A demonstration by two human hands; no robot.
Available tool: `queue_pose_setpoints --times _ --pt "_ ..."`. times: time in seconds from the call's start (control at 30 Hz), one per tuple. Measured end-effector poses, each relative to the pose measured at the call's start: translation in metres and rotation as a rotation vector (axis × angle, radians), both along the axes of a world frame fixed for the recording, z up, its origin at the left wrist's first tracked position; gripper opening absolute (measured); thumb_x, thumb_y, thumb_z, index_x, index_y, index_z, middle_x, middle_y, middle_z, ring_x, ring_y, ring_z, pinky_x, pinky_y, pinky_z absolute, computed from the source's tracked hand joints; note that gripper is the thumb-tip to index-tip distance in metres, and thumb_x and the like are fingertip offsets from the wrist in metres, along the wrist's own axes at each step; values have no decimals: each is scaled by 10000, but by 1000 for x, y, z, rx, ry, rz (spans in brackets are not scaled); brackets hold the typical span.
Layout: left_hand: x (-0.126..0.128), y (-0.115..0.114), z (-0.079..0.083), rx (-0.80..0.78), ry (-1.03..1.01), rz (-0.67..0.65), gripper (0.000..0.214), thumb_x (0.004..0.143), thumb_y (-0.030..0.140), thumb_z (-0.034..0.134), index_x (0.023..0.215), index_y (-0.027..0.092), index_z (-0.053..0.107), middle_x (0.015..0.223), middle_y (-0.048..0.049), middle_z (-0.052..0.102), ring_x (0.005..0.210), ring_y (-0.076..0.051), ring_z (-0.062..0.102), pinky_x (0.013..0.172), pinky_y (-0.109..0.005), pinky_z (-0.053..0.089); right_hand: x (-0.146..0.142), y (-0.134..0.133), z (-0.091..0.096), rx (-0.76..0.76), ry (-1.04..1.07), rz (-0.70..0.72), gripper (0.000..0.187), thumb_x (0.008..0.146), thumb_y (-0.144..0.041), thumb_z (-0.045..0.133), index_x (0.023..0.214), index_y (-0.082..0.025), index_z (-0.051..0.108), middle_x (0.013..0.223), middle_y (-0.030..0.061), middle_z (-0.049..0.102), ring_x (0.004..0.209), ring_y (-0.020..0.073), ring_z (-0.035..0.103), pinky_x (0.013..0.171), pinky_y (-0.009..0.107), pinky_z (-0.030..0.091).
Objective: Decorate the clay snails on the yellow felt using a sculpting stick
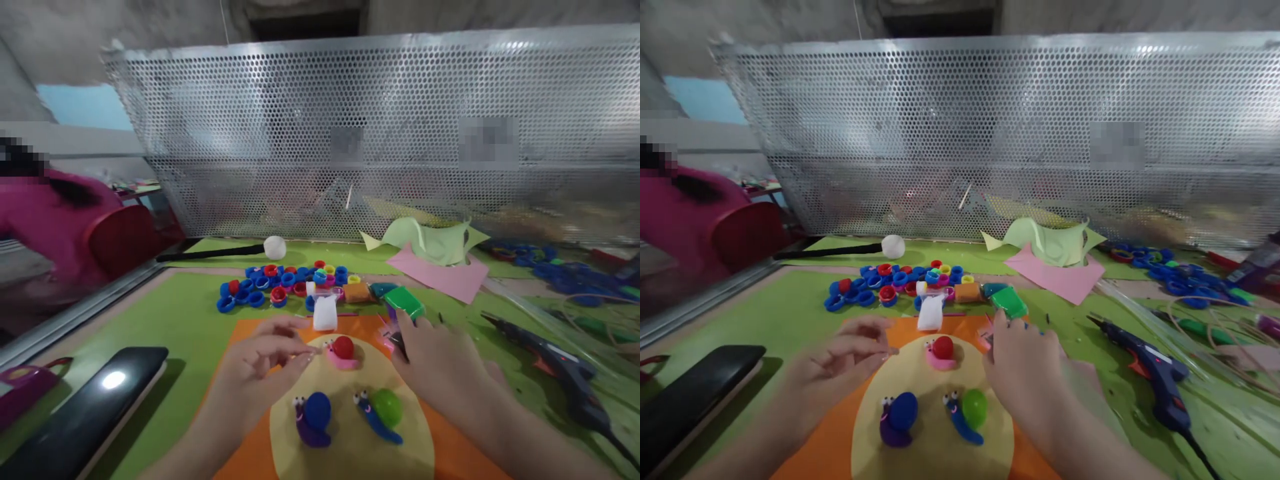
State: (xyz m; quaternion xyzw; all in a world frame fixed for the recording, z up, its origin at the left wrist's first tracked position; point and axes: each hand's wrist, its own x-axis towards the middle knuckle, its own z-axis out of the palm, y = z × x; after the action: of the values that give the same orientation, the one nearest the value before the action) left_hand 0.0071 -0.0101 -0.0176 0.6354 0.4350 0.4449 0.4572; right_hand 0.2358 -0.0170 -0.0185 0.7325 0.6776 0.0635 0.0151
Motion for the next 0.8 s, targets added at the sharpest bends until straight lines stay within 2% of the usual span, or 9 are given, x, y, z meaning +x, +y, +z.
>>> queue_pose_setpoints --times 0.17,0.27,0.33,0.47,0.53,0.6,0.7,0.8 --pt "-1 2 -3 -48 -71 57 92 649 250 722 568 230 682 966 -32 542 860 -153 570 706 -217 492 -8 -7 4 19 -118 19 351 841 -311 556 1119 -99 595 949 192 606 877 384 568 683 501 433" --pt "-2 3 -1 -84 -103 126 133 602 265 745 541 209 641 935 -32 555 844 -159 576 672 -222 495 -13 -6 7 23 -117 54 375 896 -348 477 1199 -140 552 1030 168 586 942 345 547 772 493 410" --pt "-3 5 1 -103 -106 159 154 592 284 745 540 202 625 933 -38 569 869 -174 579 676 -235 500 -15 -4 8 -4 -106 75 341 902 -346 477 1171 -159 571 1038 148 589 968 328 543 787 461 418" --pt "-5 9 7 -89 -83 175 145 601 317 728 567 196 657 985 -65 589 916 -206 580 661 -249 493 -11 -3 10 -100 -100 66 248 852 -148 515 1083 -137 607 982 144 611 931 307 575 690 384 470" --pt "-5 8 9 -78 -75 158 128 628 324 711 603 201 687 1021 -71 594 945 -218 577 660 -255 488 -7 -5 10 -154 -102 49 291 807 -39 490 1053 -129 616 959 146 624 899 301 596 637 364 484" --pt "-4 6 11 -73 -69 131 113 667 322 686 641 213 707 1036 -67 598 951 -217 578 659 -259 484 -3 -8 12 -201 -101 38 336 772 -11 509 1067 -131 616 969 148 632 895 308 607 633 372 493" --pt "-2 3 11 -71 -60 106 108 688 312 673 658 217 714 1024 -63 597 928 -210 585 654 -265 480 -1 -8 17 -225 -99 49 262 833 -141 564 1092 -143 612 1011 143 631 947 309 597 726 403 492" --pt "0 0 10 -76 -60 120 108 659 296 700 622 194 694 995 -69 601 878 -204 593 669 -288 477 -7 1 25 -193 -116 56 201 925 -267 501 1027 -133 610 975 101 626 938 253 593 781 408 487"
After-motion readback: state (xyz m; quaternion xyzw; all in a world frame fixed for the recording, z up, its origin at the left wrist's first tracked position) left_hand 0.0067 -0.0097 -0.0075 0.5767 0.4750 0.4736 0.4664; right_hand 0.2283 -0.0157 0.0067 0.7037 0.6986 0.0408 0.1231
